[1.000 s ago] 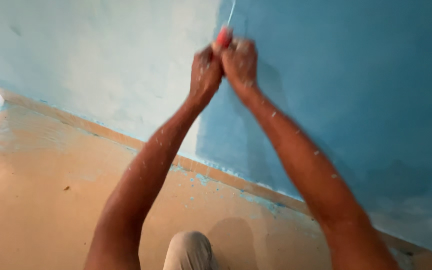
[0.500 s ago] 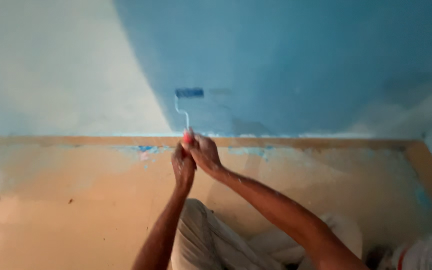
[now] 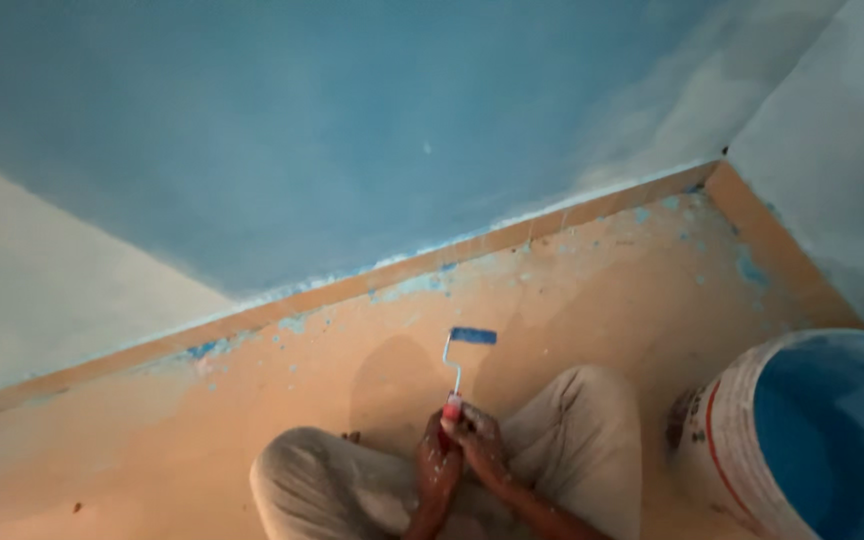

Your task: The person sits on the floor and paints a wall blue using a small paint roller, dipping the roller into a bucket of blue paint and rolling it across the wall in repeated strokes, working along the lower section of the wall.

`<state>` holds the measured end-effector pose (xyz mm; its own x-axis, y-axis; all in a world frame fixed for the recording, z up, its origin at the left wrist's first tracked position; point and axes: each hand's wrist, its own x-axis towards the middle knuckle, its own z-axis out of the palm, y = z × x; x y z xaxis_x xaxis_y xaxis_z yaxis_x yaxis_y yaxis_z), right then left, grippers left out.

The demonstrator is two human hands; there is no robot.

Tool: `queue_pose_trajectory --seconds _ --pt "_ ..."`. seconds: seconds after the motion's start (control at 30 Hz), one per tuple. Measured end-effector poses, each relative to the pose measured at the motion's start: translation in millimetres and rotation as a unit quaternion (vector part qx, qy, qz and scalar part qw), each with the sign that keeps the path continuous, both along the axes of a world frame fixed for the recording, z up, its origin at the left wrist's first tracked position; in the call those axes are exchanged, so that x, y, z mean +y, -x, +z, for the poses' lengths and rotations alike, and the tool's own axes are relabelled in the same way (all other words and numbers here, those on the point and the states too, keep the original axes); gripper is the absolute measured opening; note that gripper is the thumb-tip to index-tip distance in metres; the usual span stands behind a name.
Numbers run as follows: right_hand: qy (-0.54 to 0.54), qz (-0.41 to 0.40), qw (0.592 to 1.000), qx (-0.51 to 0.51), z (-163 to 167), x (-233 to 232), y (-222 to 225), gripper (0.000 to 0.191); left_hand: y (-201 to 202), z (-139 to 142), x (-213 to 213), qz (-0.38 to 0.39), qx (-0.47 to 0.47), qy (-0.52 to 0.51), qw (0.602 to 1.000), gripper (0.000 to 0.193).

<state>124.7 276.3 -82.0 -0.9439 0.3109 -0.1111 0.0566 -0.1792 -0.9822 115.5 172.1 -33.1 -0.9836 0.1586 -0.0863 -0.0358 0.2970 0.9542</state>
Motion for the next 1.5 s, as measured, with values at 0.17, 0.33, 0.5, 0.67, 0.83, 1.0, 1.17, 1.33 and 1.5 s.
queue_pose_trajectory --seconds 0.17,0.33,0.5,0.67,0.83,1.0,1.17,1.33,1.5 --pt "-0.003 0.001 1.0 0.003 -12.6 15.4 1.9 0.027 4.3 -18.5 13.8 -0.011 0.021 0.011 1.0 0.035" --pt "-0.028 0.015 0.998 -0.048 2.2 27.9 3.6 0.03 2.9 -28.5 23.3 0.003 0.039 0.024 0.999 0.037" --pt "0.011 0.025 1.0 0.008 16.5 32.2 -6.8 0.027 -7.5 -29.3 31.2 0.006 0.054 0.009 0.999 0.032" --pt "0.017 0.018 1.0 -0.007 28.5 37.8 -10.2 0.027 -8.2 -25.7 39.2 0.025 0.051 0.04 0.998 0.03" --pt "-0.015 -0.011 1.0 0.008 32.1 37.9 -6.1 0.032 -10.4 -18.0 44.5 0.038 0.057 0.052 0.996 0.028" --pt "0.035 0.006 0.999 0.017 29.4 36.7 -6.0 0.03 -11.8 -11.4 46.2 0.041 0.072 0.062 0.995 0.027" --pt "0.045 -0.007 0.999 0.02 34.3 35.0 -9.5 0.029 -12.6 -7.7 45.8 0.05 0.078 0.063 0.994 0.026" --pt "0.05 0.002 0.999 0.009 36.6 33.7 -11.5 0.028 -15.8 -9.7 45.0 0.051 0.084 0.062 0.993 0.026" --pt "-0.019 0.008 1.0 -0.016 26.2 34.5 -8.2 0.027 -17.0 -12.9 48.6 0.059 0.069 0.071 0.993 0.026"
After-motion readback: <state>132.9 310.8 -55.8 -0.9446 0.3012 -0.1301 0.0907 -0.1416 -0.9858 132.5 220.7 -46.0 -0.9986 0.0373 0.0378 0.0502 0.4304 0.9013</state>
